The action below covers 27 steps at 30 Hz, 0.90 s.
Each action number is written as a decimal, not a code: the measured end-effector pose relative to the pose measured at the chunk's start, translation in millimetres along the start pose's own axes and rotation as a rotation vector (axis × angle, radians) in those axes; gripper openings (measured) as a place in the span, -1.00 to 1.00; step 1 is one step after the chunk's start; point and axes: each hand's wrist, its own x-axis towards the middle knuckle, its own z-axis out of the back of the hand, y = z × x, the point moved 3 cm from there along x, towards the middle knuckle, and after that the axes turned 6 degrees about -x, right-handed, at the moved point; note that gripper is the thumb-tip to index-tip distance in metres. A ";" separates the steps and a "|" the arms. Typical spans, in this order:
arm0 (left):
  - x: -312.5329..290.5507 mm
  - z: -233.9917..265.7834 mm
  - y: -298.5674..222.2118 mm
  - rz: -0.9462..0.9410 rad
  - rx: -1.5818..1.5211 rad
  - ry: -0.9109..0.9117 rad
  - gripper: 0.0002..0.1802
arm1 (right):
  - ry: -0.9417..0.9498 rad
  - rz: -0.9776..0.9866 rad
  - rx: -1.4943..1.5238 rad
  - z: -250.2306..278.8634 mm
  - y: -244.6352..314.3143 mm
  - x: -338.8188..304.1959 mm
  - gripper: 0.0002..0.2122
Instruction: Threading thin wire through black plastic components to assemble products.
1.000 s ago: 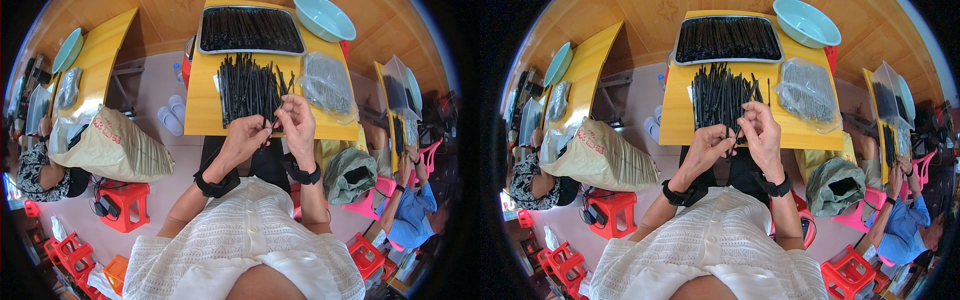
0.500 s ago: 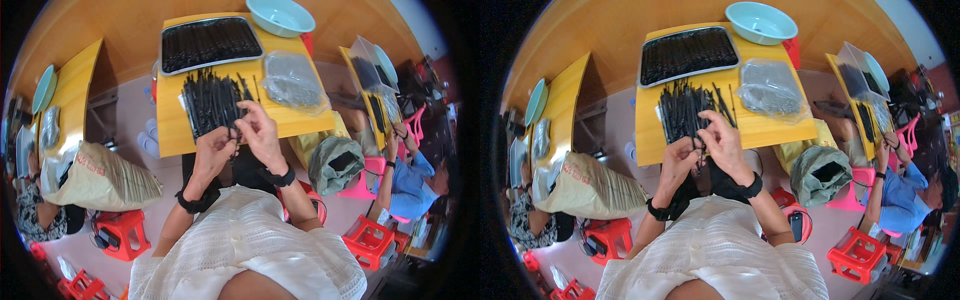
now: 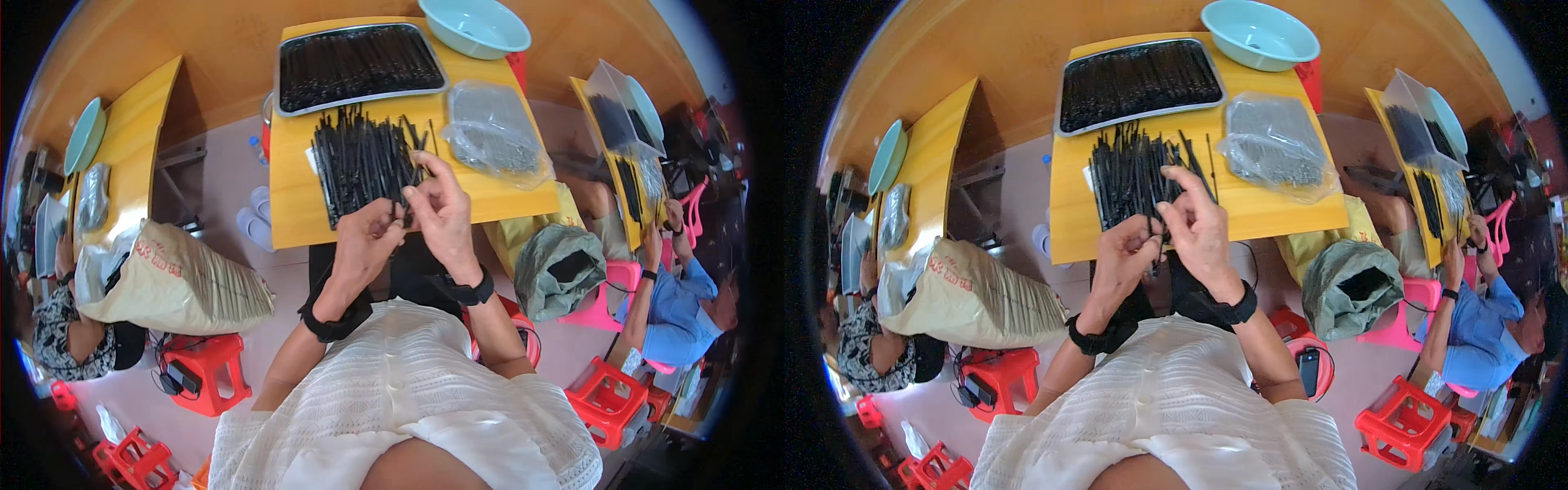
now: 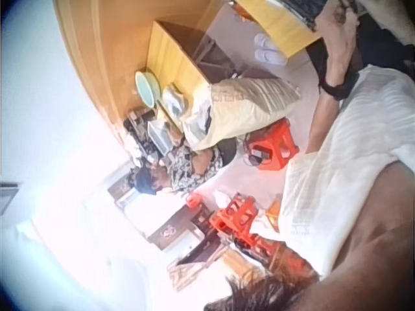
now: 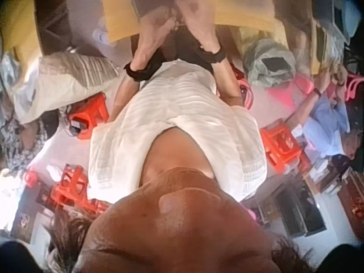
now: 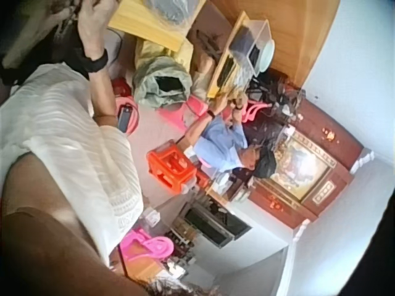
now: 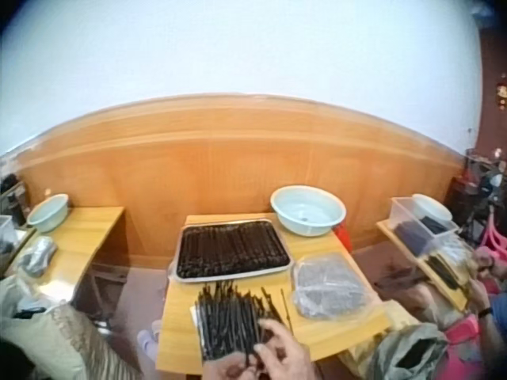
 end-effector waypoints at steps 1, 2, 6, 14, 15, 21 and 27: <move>1.5 -1.2 6.7 -0.071 -0.039 -0.073 -0.98 | 0.005 0.001 -0.010 0.5 1.7 -0.1 -0.62; 1.4 -0.7 8.9 -0.069 -0.029 -0.082 -0.97 | 0.009 0.002 -0.020 0.2 3.3 -0.4 -0.60; 1.7 -0.5 8.8 -0.097 0.081 -0.068 -1.00 | 0.025 -0.006 -0.047 1.0 -1.3 -0.2 -0.56; -0.3 2.6 2.8 -0.120 0.218 -0.102 -0.99 | 0.075 0.041 -0.097 -2.9 1.5 2.7 -0.43; -1.9 1.9 -1.8 -0.129 0.244 -0.125 -0.94 | 0.086 0.028 -0.088 -3.0 2.3 2.7 -0.43; -12.8 -6.5 -18.8 -0.319 0.375 -0.211 -0.91 | 0.096 0.052 -0.133 -4.5 9.5 0.4 -0.44; -11.0 -3.6 -7.0 -0.102 0.203 -0.098 -0.95 | 0.048 0.023 -0.220 -8.1 11.8 -3.7 -0.44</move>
